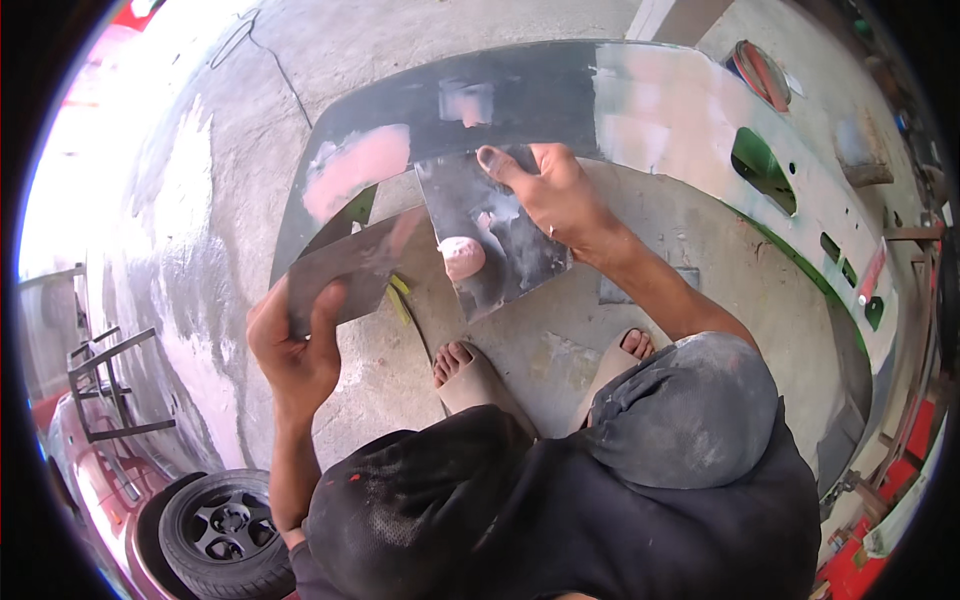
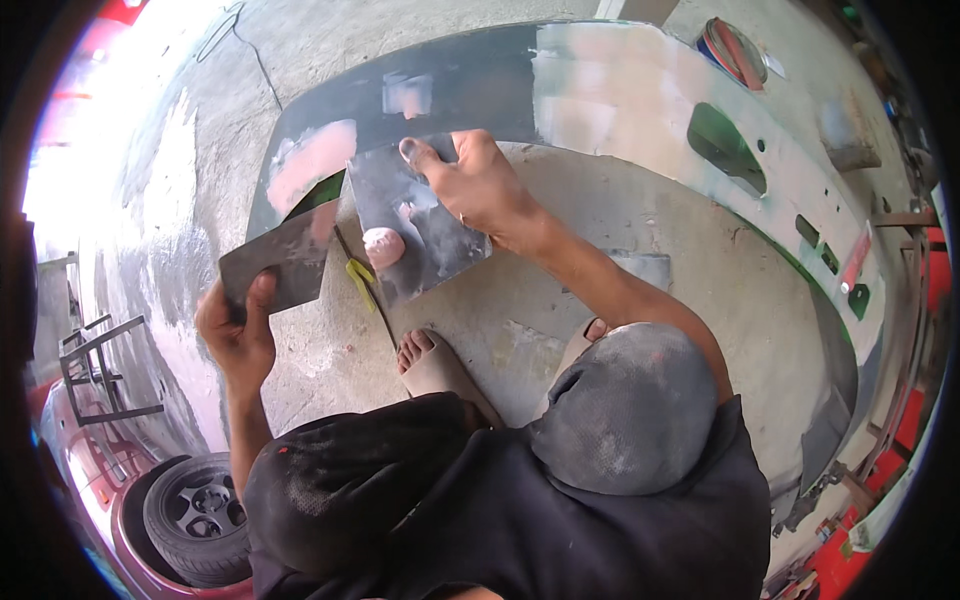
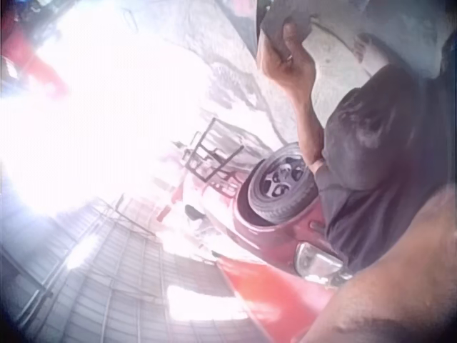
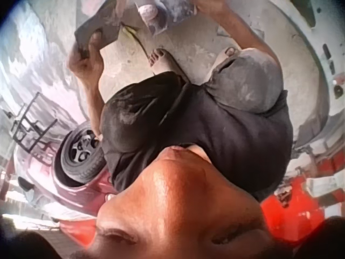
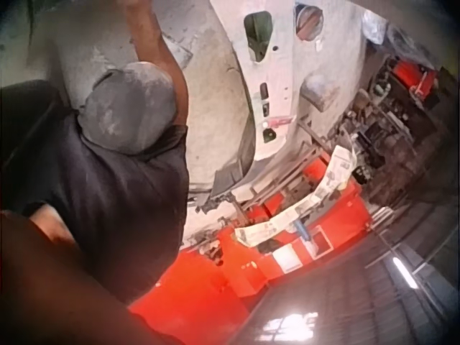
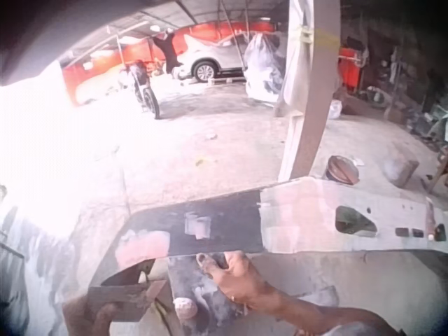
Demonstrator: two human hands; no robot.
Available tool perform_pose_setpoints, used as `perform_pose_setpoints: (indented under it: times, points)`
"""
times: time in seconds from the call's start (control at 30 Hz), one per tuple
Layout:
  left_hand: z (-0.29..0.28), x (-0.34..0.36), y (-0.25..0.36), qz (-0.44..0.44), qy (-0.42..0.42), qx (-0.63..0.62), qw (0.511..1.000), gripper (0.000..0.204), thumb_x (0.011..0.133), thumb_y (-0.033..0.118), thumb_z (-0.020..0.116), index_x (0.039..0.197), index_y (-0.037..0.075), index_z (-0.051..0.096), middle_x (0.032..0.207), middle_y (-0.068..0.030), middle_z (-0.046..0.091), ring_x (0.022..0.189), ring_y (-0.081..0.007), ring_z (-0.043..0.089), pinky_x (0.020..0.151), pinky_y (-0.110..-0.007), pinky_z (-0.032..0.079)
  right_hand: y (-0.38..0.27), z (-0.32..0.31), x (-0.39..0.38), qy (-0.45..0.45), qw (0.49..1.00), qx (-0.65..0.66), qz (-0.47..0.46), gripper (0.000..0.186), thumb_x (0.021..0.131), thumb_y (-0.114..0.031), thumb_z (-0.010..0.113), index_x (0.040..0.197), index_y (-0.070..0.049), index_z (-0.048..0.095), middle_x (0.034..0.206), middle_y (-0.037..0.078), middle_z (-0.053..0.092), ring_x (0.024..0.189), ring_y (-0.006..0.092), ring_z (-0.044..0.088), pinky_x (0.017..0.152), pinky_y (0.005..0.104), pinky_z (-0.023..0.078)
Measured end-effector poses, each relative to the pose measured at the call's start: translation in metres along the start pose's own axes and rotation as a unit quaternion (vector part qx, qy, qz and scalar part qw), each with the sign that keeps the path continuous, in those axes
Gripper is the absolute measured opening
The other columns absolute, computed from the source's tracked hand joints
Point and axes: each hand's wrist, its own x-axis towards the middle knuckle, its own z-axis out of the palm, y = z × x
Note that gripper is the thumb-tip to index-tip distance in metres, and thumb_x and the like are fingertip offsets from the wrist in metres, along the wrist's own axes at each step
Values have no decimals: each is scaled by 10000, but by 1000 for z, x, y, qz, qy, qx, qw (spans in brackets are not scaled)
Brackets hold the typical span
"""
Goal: Mixing and applying automotive body filler (bondo) to a car bumper.
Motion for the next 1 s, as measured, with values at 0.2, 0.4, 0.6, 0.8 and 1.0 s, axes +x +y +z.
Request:
perform_pose_setpoints:
  times: [0.2,0.4,0.6,0.8,1.0]
  points:
    - [12,12,11,40,-105,46,993,138,817,-68,594,949,-83,629,750,-180,604,640,-285,634,597,-313,473,8,14,-1,-12,996,-86,-31,315,981,-294,590,983,15,652,727,-22,605,640,28,483,574,222,421]
    - [39,-6,-8,-85,-161,-63,981,87,867,-14,606,926,-50,658,687,-114,623,602,-110,556,546,-289,437,36,5,7,18,986,-157,54,276,973,-240,582,904,12,670,666,-24,583,611,32,464,536,252,383]
    - [68,-38,-38,-214,-173,-167,947,151,925,83,610,965,-53,662,784,-52,680,724,-53,584,606,-255,469,77,6,22,86,987,-137,0,387,919,-240,599,729,96,623,649,190,645,620,171,605,569,384,466]
    - [33,-36,-37,-252,-76,-330,906,237,899,170,659,1025,-30,664,795,-4,652,710,-74,581,644,-236,461,50,11,13,50,985,-163,37,406,937,-304,624,716,34,586,579,56,550,560,94,495,489,323,415]
    - [30,-27,-14,231,30,25,972,332,691,-29,724,1019,18,716,939,-167,710,755,-277,673,643,-328,536,31,24,6,-45,997,45,35,315,972,-327,611,983,-14,649,864,-4,658,724,43,576,630,227,491]
